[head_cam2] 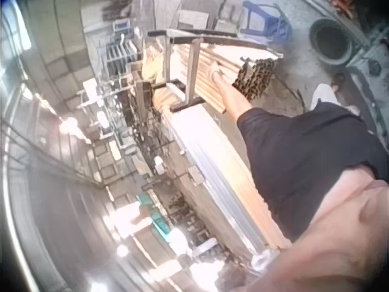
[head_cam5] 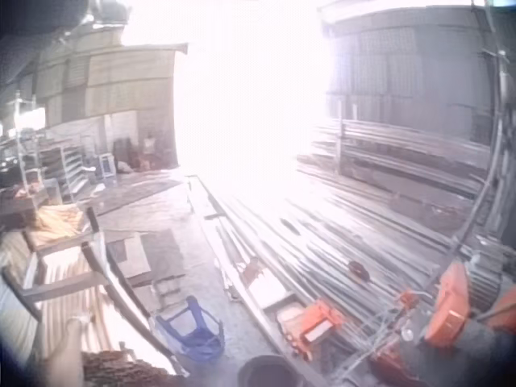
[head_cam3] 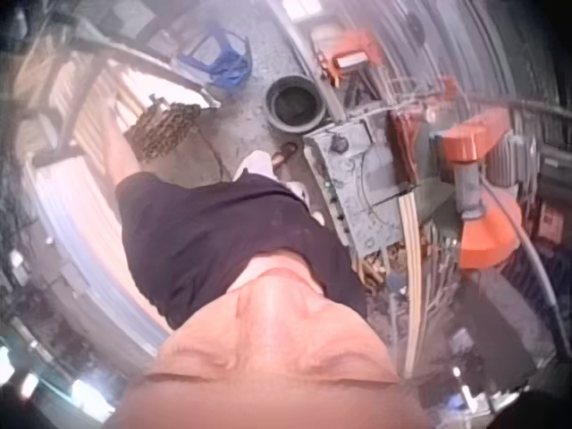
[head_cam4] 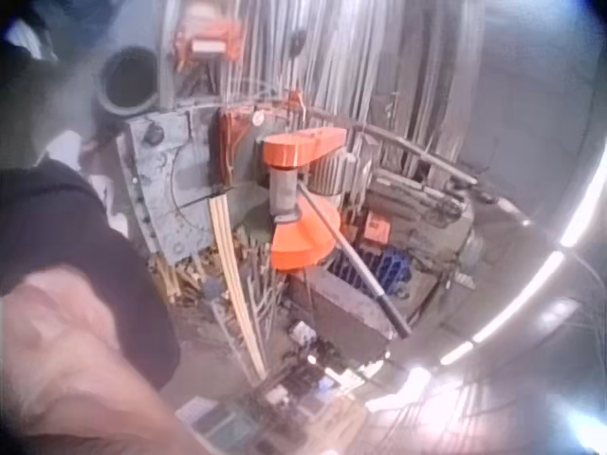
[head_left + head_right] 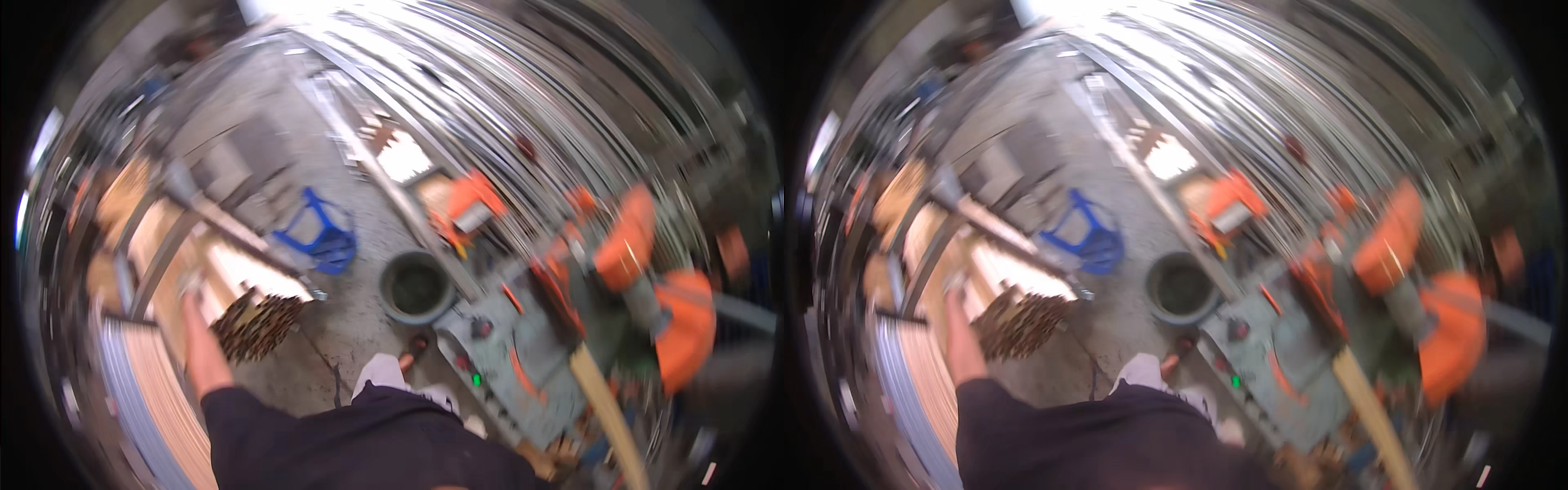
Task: The person uses a circular saw machine to cut metal pipes, placing them on the machine bed, lowering the saw blade to cut them, and then moving the cut sections to a storage rack.
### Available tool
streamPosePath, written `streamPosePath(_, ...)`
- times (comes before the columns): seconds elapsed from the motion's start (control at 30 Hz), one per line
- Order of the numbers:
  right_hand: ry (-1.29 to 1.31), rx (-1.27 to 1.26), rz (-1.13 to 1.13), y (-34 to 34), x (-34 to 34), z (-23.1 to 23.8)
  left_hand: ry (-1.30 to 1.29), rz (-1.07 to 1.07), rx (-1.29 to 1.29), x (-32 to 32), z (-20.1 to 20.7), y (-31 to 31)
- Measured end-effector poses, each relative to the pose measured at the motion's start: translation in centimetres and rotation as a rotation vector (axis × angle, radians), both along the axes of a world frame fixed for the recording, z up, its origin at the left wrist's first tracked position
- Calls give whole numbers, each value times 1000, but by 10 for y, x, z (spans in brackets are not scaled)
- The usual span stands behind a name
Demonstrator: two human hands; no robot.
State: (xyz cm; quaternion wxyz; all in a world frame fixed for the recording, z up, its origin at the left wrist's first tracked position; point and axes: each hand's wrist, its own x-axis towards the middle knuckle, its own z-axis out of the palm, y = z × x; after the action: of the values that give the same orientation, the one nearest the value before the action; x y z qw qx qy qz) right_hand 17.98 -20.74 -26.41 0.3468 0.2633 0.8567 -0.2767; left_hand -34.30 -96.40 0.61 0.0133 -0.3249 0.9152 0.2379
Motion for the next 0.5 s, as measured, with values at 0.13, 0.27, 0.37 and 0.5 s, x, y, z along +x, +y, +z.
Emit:
streamPosePath(0.13,18,-11,-196,-12,-11,73,-80,-113,-114,27,-4,-59)
streamPosePath(0.27,-70,-274,-542,49,-5,153,-229,-111,-348,14,2,-1)
streamPosePath(0.37,100,-369,-811,111,-6,191,-252,-78,-478,37,27,17)
streamPosePath(0.5,331,375,-837,224,29,148,-198,-150,-632,37,40,77)
